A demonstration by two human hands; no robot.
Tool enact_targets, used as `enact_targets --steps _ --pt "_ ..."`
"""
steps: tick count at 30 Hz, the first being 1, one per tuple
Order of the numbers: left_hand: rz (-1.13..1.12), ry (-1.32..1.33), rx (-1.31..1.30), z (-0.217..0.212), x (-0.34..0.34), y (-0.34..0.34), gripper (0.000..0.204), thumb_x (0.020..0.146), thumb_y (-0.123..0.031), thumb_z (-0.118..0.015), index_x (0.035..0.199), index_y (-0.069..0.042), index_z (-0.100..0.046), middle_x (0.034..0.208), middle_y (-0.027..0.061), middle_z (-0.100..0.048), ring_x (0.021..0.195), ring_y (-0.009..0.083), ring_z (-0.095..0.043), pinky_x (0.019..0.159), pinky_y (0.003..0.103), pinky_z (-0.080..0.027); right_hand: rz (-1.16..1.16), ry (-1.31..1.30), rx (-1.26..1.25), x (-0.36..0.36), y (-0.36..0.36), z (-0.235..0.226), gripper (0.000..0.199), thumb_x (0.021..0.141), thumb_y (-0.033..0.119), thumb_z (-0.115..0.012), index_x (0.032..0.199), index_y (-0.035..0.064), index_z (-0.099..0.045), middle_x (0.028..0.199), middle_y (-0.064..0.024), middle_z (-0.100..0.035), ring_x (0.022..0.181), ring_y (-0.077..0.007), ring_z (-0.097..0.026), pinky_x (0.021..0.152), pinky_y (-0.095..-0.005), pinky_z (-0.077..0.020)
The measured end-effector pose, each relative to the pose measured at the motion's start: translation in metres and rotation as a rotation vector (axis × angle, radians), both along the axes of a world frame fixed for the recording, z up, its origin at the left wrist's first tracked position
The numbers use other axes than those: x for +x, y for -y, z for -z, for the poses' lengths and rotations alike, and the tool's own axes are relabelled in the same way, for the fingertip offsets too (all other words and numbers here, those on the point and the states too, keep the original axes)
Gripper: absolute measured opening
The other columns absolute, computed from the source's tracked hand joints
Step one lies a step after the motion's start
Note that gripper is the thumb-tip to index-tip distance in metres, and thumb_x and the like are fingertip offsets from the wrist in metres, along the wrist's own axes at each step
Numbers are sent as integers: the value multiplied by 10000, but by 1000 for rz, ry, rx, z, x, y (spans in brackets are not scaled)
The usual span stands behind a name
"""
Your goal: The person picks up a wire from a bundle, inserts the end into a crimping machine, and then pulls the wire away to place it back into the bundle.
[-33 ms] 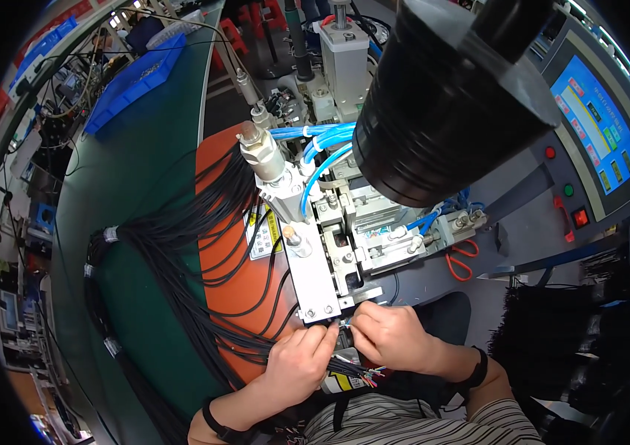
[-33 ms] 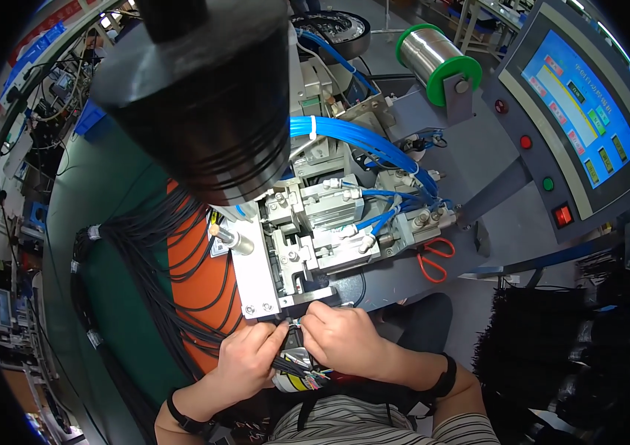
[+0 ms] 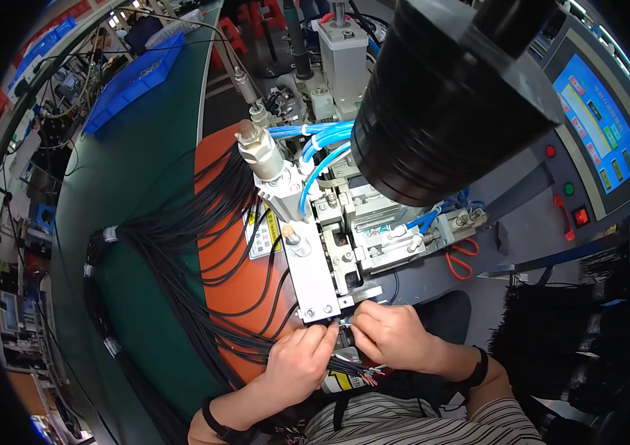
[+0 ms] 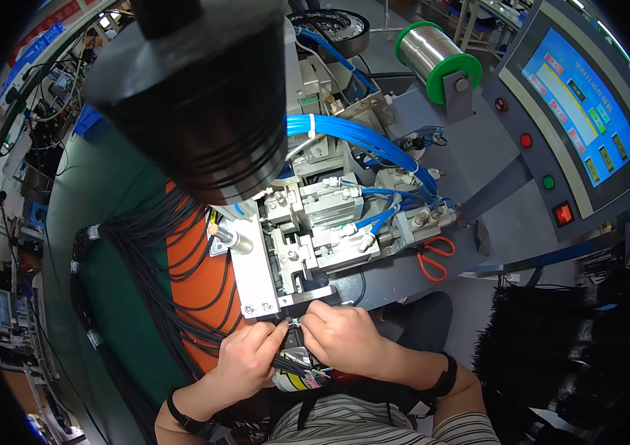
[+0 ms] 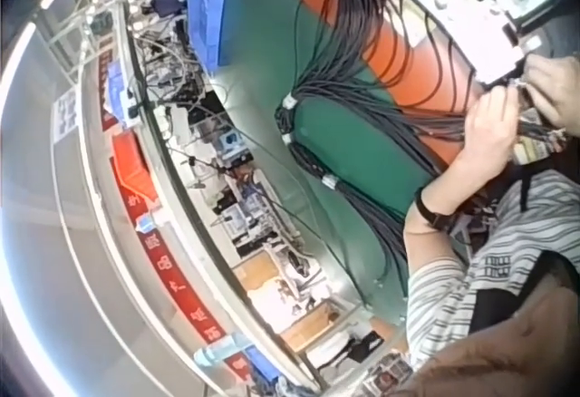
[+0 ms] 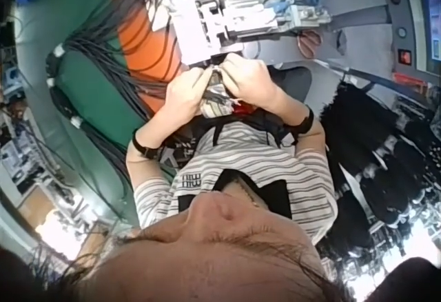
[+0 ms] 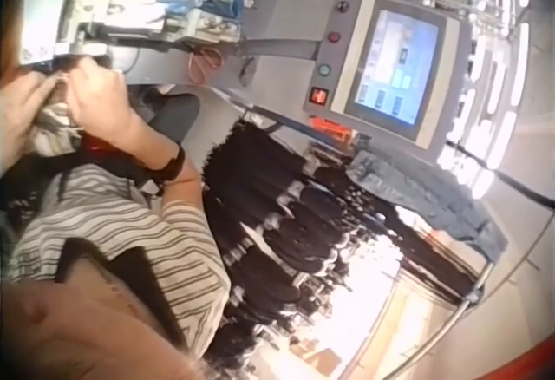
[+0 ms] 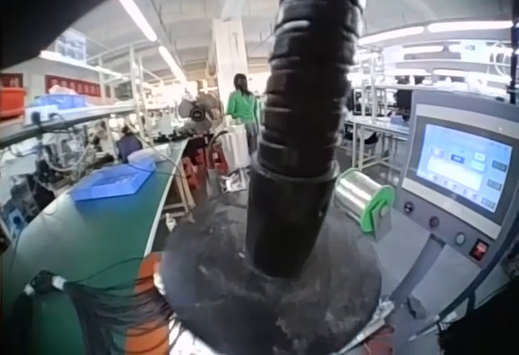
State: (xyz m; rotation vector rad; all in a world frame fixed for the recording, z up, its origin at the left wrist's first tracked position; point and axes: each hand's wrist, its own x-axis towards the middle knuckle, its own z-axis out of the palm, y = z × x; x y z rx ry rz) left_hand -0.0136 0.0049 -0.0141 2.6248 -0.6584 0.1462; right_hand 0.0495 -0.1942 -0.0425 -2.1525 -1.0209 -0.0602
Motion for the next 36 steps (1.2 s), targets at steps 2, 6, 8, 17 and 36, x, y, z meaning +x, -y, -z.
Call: enact_targets --steps 2,6,8,17,36 --pt "8 -27 18 -5 1 1 438 750 -79 -604 1173 30 -626 809 48 -495 712 186 -566 599 299 -470 13 -1 12 0 -1 3 84 813 114 -652 806 40 -613 759 -66 -533 580 -222 -604 510 -335 -490" --pt "98 -36 30 -9 6 -1 435 763 -85 -596 1181 30 -623 818 46 -493 711 184 -549 593 287 -468 49 -1 32 -2 -2 3 72 817 102 -658 811 41 -621 778 -67 -554 590 -224 -610 524 -332 -494" --pt "113 -25 70 -11 6 0 431 767 -86 -592 1180 35 -622 818 47 -491 708 181 -543 592 283 -467 74 -6 22 -4 -3 1 57 814 80 -677 813 40 -638 793 -72 -590 593 -235 -617 546 -332 -507" --pt "167 -29 217 -16 11 7 525 701 -123 -628 1195 55 -605 850 61 -499 716 200 -537 601 297 -468 3 45 -239 0 -1 -4 90 841 126 -642 846 37 -627 769 -57 -547 551 -221 -605 479 -323 -480" --pt "171 -81 99 -12 14 -3 492 729 -84 -625 1209 23 -601 871 77 -527 718 218 -596 614 345 -505 165 -12 362 -15 3 25 172 816 78 -734 966 20 -673 895 -69 -645 633 -201 -634 560 -298 -504"
